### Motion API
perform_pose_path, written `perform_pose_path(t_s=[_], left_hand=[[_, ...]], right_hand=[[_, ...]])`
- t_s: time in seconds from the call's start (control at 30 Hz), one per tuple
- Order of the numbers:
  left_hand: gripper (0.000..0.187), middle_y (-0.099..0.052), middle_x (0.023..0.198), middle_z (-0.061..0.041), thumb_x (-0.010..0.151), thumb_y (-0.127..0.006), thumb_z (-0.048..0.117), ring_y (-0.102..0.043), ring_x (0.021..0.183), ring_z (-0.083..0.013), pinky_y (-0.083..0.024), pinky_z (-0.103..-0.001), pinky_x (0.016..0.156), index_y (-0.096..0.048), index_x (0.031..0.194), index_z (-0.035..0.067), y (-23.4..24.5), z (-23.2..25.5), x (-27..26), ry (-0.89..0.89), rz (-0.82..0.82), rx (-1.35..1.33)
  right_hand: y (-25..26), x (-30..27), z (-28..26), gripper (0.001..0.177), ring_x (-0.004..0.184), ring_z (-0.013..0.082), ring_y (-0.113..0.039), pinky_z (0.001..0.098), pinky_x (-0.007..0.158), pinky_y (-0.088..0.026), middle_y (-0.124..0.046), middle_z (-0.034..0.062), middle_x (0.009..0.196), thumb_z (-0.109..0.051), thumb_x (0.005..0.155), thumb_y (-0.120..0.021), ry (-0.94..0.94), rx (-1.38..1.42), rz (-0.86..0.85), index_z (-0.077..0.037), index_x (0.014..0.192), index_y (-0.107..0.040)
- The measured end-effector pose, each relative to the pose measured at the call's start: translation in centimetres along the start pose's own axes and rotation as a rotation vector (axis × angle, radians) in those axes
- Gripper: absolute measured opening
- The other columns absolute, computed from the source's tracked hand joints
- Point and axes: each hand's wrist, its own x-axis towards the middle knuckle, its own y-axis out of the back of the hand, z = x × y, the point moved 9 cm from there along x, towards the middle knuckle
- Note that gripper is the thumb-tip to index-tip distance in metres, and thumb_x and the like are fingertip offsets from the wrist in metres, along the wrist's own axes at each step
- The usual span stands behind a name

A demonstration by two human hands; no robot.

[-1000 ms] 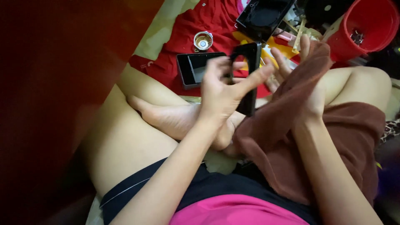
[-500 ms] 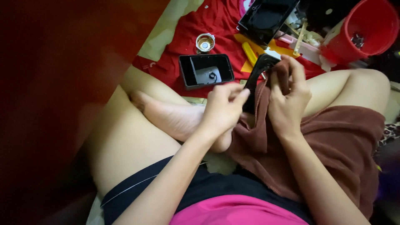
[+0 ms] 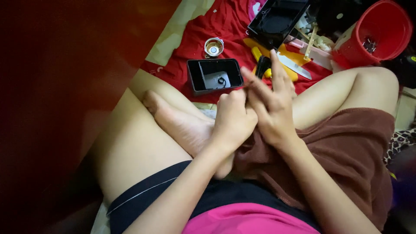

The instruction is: The person sits on the floor and cleans a black plastic electronic component using a small piece of sandpaper. They rub the sandpaper against the surface of the component and then wipe it with a cloth. The person also handles a black rectangular object, rubbing it with the sandpaper.

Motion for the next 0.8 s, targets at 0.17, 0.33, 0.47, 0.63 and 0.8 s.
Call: perform_pose_path(t_s=[0.17,0.33,0.47,0.63,0.8], left_hand=[[0.019,-0.062,0.059,-0.012,0.078,-0.049,0.021,-0.062,0.070,-0.0370,-0.049,-0.044,0.059,-0.060,0.069,0.007,0.8,1.7,-0.6,-0.169,0.049,-0.176],[0.023,-0.059,0.056,-0.014,0.080,-0.044,0.026,-0.060,0.062,-0.0397,-0.048,-0.047,0.058,-0.056,0.070,0.009,0.2,3.7,-0.9,-0.383,0.013,0.026],[0.024,-0.056,0.052,-0.014,0.080,-0.042,0.022,-0.059,0.057,-0.0398,-0.049,-0.043,0.054,-0.054,0.067,0.006,0.3,4.4,-1.1,-0.435,-0.051,0.010],[0.023,-0.052,0.046,-0.019,0.077,-0.043,0.019,-0.056,0.050,-0.0447,-0.046,-0.050,0.049,-0.053,0.064,0.002,0.9,4.9,-2.0,-0.465,-0.080,0.114],[0.014,-0.054,0.046,-0.007,0.072,-0.052,0.009,-0.040,0.034,-0.0176,-0.036,-0.031,0.036,-0.059,0.062,0.002,5.3,3.7,-2.1,-0.267,-0.010,-0.110]], right_hand=[[1.4,0.0,1.6,0.041,0.125,0.0350,-0.037,0.0455,0.106,-0.024,-0.030,0.0158,0.142,-0.008,0.091,-0.045,-0.106,-0.053,0.162,-0.017,0.131,-0.049],[4.1,-0.9,2.9,0.029,0.087,0.0288,-0.053,0.0400,0.085,-0.039,-0.054,0.0169,0.092,-0.002,0.090,-0.041,-0.274,-0.010,0.454,-0.004,0.116,-0.054],[3.1,-2.2,7.1,0.020,0.071,0.0116,-0.046,0.0276,0.077,-0.043,-0.055,0.0041,0.073,-0.010,0.100,-0.042,-0.364,0.145,0.364,-0.007,0.111,-0.059],[3.5,-4.6,12.6,0.020,0.068,0.0101,-0.047,0.0286,0.069,-0.043,-0.060,0.0050,0.072,-0.015,0.100,-0.049,-0.544,0.086,0.414,-0.010,0.088,-0.064],[3.6,-5.2,13.7,0.034,0.064,0.0043,-0.057,0.0148,0.061,-0.048,-0.061,0.0010,0.079,-0.037,0.093,-0.041,-0.837,0.414,0.456,-0.007,0.091,-0.058]])
